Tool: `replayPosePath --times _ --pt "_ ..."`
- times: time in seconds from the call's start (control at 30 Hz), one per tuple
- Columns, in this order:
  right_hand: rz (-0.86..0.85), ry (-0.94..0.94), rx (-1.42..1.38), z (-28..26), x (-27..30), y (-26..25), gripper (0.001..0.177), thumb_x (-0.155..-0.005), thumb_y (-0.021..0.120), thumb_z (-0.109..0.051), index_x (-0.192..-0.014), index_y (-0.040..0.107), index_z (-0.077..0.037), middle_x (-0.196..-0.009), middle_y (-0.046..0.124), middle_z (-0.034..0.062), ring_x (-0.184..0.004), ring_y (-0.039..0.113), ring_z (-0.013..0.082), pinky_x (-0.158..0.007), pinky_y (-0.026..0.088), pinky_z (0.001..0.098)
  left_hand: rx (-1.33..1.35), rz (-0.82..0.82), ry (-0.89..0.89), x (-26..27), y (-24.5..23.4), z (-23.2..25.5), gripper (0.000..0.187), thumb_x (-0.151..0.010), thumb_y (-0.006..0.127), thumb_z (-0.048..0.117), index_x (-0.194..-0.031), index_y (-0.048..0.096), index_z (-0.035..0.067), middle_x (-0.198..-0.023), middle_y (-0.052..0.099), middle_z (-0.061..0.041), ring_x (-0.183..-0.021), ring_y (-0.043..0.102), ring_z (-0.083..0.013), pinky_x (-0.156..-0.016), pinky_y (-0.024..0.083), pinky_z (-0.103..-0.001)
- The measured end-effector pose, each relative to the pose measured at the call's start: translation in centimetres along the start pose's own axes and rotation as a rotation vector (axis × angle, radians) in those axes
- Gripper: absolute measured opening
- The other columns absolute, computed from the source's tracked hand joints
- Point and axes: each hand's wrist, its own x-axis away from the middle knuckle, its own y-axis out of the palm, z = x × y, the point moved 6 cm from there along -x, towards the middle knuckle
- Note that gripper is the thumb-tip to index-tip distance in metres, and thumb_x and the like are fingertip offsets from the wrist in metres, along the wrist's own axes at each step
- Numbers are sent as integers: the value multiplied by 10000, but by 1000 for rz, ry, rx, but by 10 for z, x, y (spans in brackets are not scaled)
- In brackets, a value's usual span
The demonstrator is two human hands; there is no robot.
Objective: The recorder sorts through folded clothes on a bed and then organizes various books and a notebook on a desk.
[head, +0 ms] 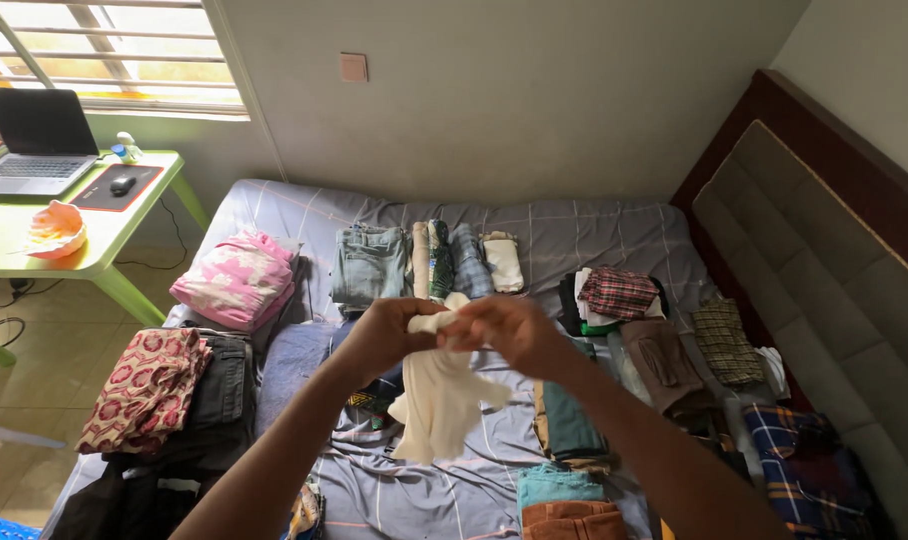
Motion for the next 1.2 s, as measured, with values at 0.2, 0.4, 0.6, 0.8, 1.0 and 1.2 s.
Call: replayPosePath --times 0.2,0.4,0.6,0.8,1.0,1.2 --pt "-11 -255 842 -15 2 -6 789 -728 868 -284 -1387 544 3 -1316 642 213 -1151 637 343 -962 525 449 -86 -28 77 13 -13 3 247 -837 775 69 -1083 785 45 -947 794 -48 -850 683 -78 -805 571 -277" --pt "115 197 1053 44 8 -73 333 -813 838 -366 -923 754 -63 -838 753 137 -773 742 291 -716 576 419 -275 122 235 14 -47 -12 303 -799 703 -16 -1078 783 71 -994 817 -76 -922 761 -137 -843 575 -301" --pt "683 -159 1188 -6 23 -111 185 -871 699 -198 -1003 761 -83 -924 763 133 -843 751 294 -743 592 417 -301 345 324 13 -28 13 310 -779 714 -42 -1050 784 92 -991 803 -106 -906 782 -202 -841 594 -326" --pt "871 -453 1462 18 48 -72 433 -957 627 -212 -1325 526 -8 -1174 681 215 -985 728 355 -826 584 414 -199 150 536 29 63 39 343 -750 720 -90 -1040 763 87 -1040 769 -84 -999 746 -238 -862 607 -344" --pt "807 -426 1551 35 49 -26 439 -952 609 -221 -1321 554 9 -1219 670 209 -1036 720 344 -850 591 429 -168 -257 529 63 126 8 375 -724 863 29 -1082 755 48 -968 746 -99 -926 698 -250 -827 571 -362" --pt "718 -424 1621 29 36 29 449 -947 591 -230 -1317 583 26 -1264 658 202 -1086 712 334 -873 598 444 301 213 -159 34 83 -148 389 -900 732 321 -1142 754 17 -960 752 -63 -793 703 -147 -716 595 -300"
